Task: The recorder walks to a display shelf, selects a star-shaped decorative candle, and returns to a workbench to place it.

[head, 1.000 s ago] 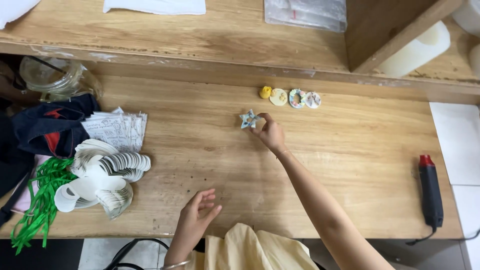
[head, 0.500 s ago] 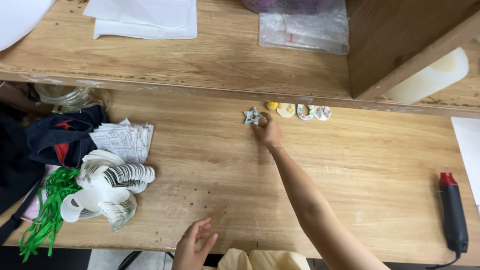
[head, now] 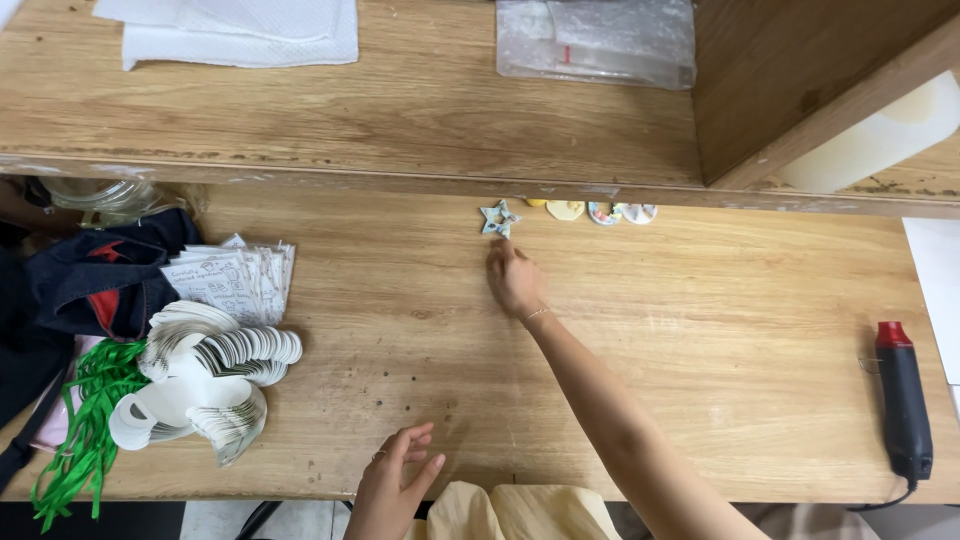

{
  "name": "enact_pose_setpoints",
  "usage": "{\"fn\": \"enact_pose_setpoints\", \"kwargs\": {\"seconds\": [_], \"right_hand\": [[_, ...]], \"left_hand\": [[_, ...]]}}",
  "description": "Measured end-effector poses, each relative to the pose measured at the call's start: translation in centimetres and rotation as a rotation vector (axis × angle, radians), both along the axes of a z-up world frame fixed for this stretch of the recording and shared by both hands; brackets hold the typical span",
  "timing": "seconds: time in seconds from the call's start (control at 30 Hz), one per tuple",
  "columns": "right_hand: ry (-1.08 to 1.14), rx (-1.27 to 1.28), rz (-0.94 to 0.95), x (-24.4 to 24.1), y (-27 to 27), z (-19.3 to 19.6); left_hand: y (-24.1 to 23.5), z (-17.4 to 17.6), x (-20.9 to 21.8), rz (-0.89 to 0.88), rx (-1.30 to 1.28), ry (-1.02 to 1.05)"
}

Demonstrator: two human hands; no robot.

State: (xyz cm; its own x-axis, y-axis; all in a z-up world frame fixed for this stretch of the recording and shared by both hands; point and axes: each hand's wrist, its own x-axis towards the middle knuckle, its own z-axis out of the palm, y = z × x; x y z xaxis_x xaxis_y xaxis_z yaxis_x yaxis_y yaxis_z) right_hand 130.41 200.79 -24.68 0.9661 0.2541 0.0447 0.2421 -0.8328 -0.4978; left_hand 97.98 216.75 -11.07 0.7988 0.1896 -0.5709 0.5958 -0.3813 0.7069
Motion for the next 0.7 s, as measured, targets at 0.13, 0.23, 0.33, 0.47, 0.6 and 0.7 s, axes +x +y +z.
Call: {"fn": "enact_pose_setpoints", "kwargs": {"seconds": [0.13, 0.23, 0.33, 0.47, 0.6, 0.7], "right_hand": [[0.147, -0.053, -0.057, 1.0, 0.8, 3.5], [0.312, -0.096, -0.079, 2.5, 0.8, 2.9], [0.305, -0.128, -0.047, 3.8, 0.7, 1.2], [0.325, -0.153, 0.011, 4.4, 0.8, 1.8], [0.316, -0.142, 0.037, 4.6, 0.3, 0.9], [0.2, -0.115, 0.072, 4.0, 0.1, 1.1]], "left_hand": [[-0.2, 0.4, 0.4, 0.021, -0.068, 0.025], [-0.4, 0.4, 0.5, -0.017, -0.006, 0.047], [-0.5, 0.4, 0.4, -0.031, -0.003, 0.039], [-0.7, 0.6, 0.2, 0.009, -0.029, 0.033], [-1.2, 1.4, 0.1, 0.007, -0.009, -0.003], [-2.0, 1.8, 0.4, 0.019, -0.023, 0.058]]}}
